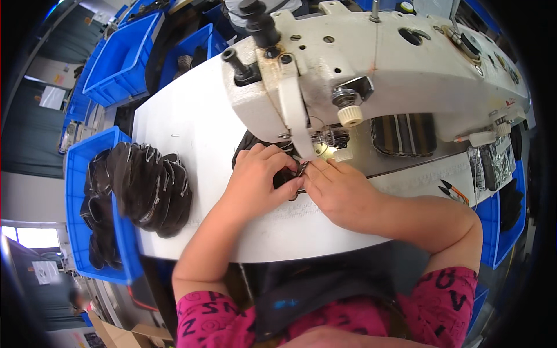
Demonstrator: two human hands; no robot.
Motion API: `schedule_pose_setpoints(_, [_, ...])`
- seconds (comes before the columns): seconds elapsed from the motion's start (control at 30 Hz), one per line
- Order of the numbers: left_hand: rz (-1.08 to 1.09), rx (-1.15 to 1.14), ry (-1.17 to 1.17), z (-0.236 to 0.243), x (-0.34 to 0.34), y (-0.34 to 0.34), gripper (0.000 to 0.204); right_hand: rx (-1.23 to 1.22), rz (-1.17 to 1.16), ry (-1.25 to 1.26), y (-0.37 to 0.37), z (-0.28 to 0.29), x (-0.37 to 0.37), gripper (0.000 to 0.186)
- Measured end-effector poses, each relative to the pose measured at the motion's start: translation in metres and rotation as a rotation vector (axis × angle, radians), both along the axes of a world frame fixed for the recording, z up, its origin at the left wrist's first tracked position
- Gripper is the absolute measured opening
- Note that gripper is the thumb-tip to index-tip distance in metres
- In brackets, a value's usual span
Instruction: Sewing a small leather pouch component using an industrial sewing machine.
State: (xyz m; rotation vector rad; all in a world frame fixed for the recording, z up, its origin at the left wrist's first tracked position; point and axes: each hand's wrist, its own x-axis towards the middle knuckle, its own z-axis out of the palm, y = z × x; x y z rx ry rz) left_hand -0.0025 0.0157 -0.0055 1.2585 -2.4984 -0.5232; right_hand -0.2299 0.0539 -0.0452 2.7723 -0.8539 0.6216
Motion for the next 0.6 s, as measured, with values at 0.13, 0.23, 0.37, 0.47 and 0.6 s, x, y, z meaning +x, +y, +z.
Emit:
schedule_pose_setpoints(0.13, [-0.022,0.053,0.002,0.0,-0.003,0.006,0.017,0.09,0.04,0.033,0.001,0.001,-0.002,0.03])
schedule_pose_setpoints(0.23, [-0.006,0.188,0.195,-0.006,0.002,0.0,0.014,0.103,0.043,-0.04,-0.001,-0.006,0.0,0.03])
schedule_pose_setpoints(0.37, [0.019,0.079,0.294,-0.007,-0.005,0.002,0.009,-0.011,0.068,-0.096,-0.003,-0.008,0.004,0.031])
schedule_pose_setpoints(0.47, [0.059,-0.266,0.063,-0.013,-0.021,0.002,0.019,-0.009,0.071,-0.075,-0.002,-0.008,0.006,0.031])
schedule_pose_setpoints(0.6, [0.109,-0.508,-0.012,-0.02,-0.028,-0.001,0.027,0.023,0.065,-0.084,0.0,-0.01,0.009,0.031])
